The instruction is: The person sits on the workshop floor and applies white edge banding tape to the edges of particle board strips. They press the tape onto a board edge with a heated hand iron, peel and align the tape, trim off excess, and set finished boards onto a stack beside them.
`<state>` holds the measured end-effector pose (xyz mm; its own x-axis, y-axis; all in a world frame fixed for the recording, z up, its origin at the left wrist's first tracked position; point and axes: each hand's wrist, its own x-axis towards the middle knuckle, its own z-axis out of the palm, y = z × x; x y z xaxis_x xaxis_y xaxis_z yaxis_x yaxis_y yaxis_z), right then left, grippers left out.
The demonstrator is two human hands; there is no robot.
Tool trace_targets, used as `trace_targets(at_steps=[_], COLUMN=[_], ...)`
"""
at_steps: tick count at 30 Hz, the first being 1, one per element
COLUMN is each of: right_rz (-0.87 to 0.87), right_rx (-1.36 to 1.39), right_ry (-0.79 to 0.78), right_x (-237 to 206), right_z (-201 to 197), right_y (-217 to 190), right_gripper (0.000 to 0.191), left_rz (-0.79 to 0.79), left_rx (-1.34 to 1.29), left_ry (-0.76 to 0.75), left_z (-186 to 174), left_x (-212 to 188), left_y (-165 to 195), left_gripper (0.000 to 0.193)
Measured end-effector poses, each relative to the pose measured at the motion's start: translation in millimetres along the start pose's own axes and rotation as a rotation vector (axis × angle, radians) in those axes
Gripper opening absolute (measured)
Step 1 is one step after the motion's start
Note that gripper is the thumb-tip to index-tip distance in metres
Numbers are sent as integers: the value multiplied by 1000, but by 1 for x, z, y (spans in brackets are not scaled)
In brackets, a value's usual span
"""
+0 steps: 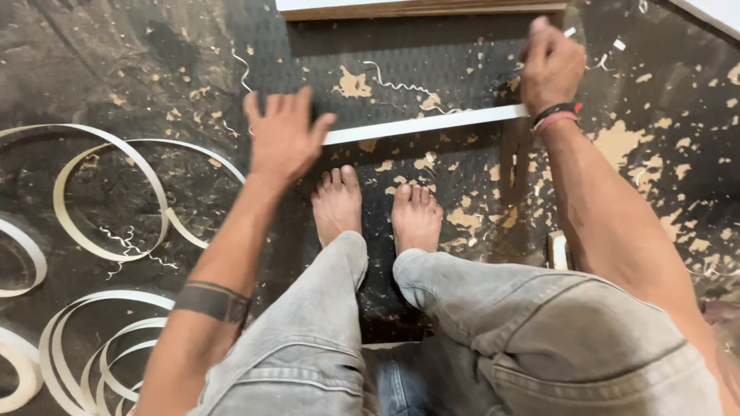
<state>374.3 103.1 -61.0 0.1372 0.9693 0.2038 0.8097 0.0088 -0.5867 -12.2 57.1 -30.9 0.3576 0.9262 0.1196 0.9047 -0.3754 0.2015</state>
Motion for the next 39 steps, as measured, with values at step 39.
trace_targets(at_steps=[39], right_rz=[779], right_rx=[826], right_ry=[9], right_x=[-80], right_z=[-34], right_y=[30], right_gripper=[32], left_rz=[127], left_rx=[-71], left_ry=[-196], left_z=[8], left_x=[-44], left_y=[-46], left_gripper=[59])
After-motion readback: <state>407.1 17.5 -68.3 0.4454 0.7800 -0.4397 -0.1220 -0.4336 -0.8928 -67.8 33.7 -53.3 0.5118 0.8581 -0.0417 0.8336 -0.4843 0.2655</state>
